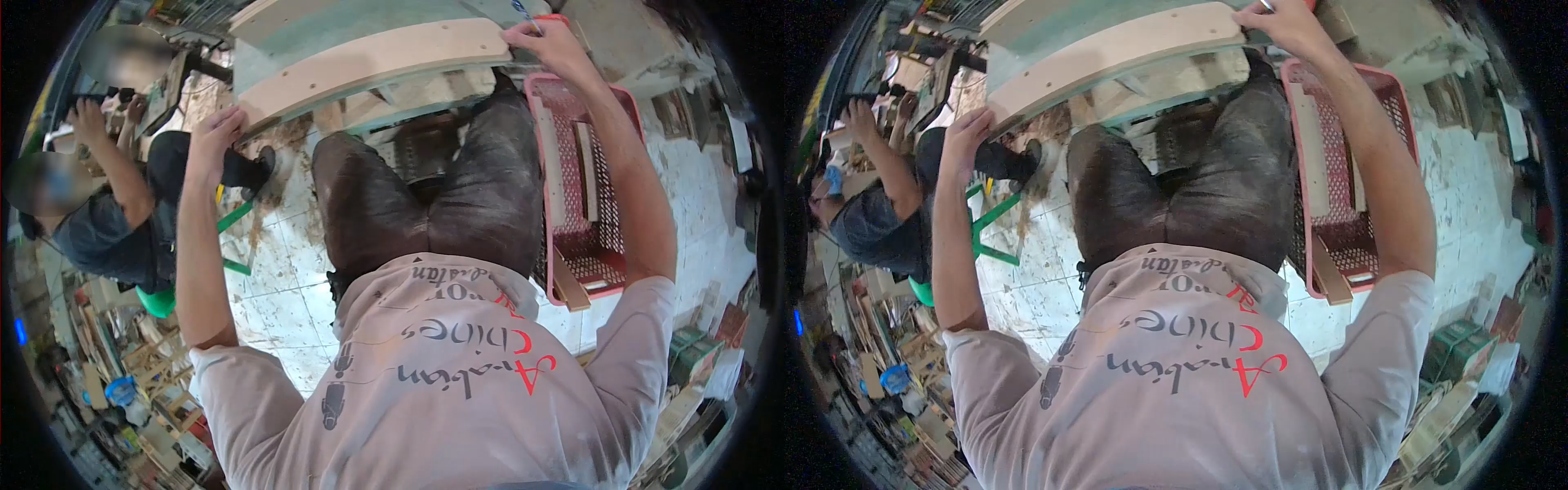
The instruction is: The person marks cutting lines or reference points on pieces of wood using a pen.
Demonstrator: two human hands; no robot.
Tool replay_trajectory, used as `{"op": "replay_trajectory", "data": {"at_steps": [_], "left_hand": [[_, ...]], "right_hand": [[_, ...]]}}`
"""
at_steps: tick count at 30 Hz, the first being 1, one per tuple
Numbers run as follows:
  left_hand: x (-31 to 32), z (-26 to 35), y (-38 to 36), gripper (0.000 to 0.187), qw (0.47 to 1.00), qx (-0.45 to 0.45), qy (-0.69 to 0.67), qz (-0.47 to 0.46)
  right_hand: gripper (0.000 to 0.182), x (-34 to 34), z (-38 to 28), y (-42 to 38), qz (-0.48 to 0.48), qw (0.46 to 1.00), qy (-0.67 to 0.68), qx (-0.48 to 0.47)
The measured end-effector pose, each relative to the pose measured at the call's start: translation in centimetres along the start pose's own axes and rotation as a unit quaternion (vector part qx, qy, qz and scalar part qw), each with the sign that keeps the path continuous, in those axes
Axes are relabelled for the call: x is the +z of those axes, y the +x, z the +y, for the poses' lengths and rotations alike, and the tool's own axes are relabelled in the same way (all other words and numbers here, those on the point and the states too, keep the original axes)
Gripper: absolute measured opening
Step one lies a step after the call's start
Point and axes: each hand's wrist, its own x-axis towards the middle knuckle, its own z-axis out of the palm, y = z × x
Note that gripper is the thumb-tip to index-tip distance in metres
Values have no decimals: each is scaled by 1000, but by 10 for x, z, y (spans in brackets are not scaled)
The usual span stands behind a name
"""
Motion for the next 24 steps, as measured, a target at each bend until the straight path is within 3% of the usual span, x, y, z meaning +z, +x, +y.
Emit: {"op": "replay_trajectory", "data": {"at_steps": [4,6,10,12,15,20,22,24], "left_hand": [[1,-5,3,34,1000,27,-3,14],[4,0,0,33,999,32,3,29],[3,1,0,31,999,28,32,12],[0,-2,3,30,998,37,47,-1],[3,7,-4,30,998,42,52,11],[2,-2,1,34,999,44,30,9],[1,4,-2,35,998,45,47,15],[-2,7,0,36,988,107,112,-21]], "right_hand": [[36,-2,-1,5,3,999,-16,-37],[43,-6,-13,5,48,990,-116,-69],[47,-12,-42,5,19,985,-143,-93],[50,-13,-55,6,-53,976,-172,-123],[56,-6,-60,11,-117,970,-114,-179],[67,8,-93,21,-222,950,-144,-165],[67,15,-90,29,-230,947,-140,-176],[65,18,-92,29,-222,943,-143,-203]]}}
